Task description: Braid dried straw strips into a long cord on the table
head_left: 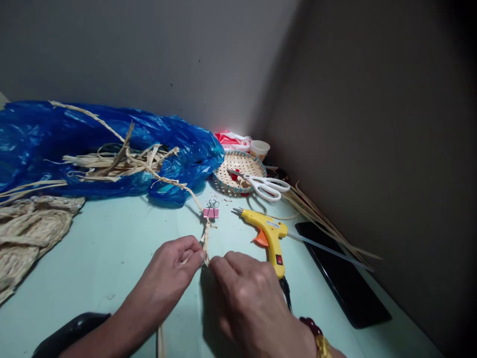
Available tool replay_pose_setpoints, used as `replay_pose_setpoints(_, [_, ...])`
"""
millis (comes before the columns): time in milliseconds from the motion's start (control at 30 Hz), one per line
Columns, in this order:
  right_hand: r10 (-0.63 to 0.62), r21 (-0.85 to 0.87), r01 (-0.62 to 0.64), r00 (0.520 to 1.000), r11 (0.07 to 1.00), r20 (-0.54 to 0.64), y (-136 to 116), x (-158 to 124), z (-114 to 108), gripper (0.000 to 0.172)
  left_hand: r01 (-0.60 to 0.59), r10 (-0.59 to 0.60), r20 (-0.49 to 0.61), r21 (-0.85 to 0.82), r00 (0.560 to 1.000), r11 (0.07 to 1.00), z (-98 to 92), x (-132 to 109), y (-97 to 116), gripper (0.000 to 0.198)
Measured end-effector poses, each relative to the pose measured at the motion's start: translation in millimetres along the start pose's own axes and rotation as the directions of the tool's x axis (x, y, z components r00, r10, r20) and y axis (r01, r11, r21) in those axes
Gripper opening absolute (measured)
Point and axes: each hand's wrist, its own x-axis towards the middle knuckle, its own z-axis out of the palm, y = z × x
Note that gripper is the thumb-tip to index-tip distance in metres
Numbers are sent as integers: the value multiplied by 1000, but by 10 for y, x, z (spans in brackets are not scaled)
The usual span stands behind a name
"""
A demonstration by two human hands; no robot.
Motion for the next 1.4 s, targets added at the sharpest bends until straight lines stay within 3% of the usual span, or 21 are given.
replay_pose_setpoints(167, [-250,-139,234,962,962,-110,-37,-45,137,23,25,-12,95,-135,995,991,-5,3,-24,21])
replay_pose_setpoints(333, [-308,-232,272,942,934,-134,-61,-39,275,21,143,-81,213,-293,974,946,-8,-1,-33,22])
replay_pose_setpoints(433, [-321,-228,283,935,932,-150,-78,-15,272,17,107,-47,205,-288,978,952,-6,-17,-25,23])
replay_pose_setpoints(533, [-167,-40,163,969,986,-180,-78,27,153,11,32,16,170,-273,985,962,-5,-30,-13,23])
replay_pose_setpoints(633, [126,215,-91,980,972,-153,-24,71,12,15,24,24,160,-295,987,955,0,-35,-22,24])
replay_pose_setpoints(733, [318,438,-324,944,838,91,65,113,-29,17,38,26,187,-333,982,942,11,-26,-59,19])
replay_pose_setpoints(800, [308,524,-409,912,747,273,109,142,-2,14,32,34,199,-320,979,947,17,-11,-88,15])
replay_pose_setpoints(867, [285,567,-445,892,693,352,127,171,36,18,9,39,182,-259,983,966,18,3,-109,15])
replay_pose_setpoints(1033, [331,616,-525,850,587,409,142,238,98,23,-82,82,108,-9,991,997,26,-28,-84,29])
replay_pose_setpoints(1233, [413,719,-583,802,379,432,168,270,129,21,-72,66,31,238,997,969,56,-95,-18,28])
replay_pose_setpoints(1300, [429,710,-587,798,389,424,158,269,120,18,-106,105,20,258,994,960,50,-99,-19,29])
replay_pose_setpoints(1400, [453,646,-579,808,497,376,143,252,104,17,-93,99,-13,229,995,969,25,-113,-11,26])
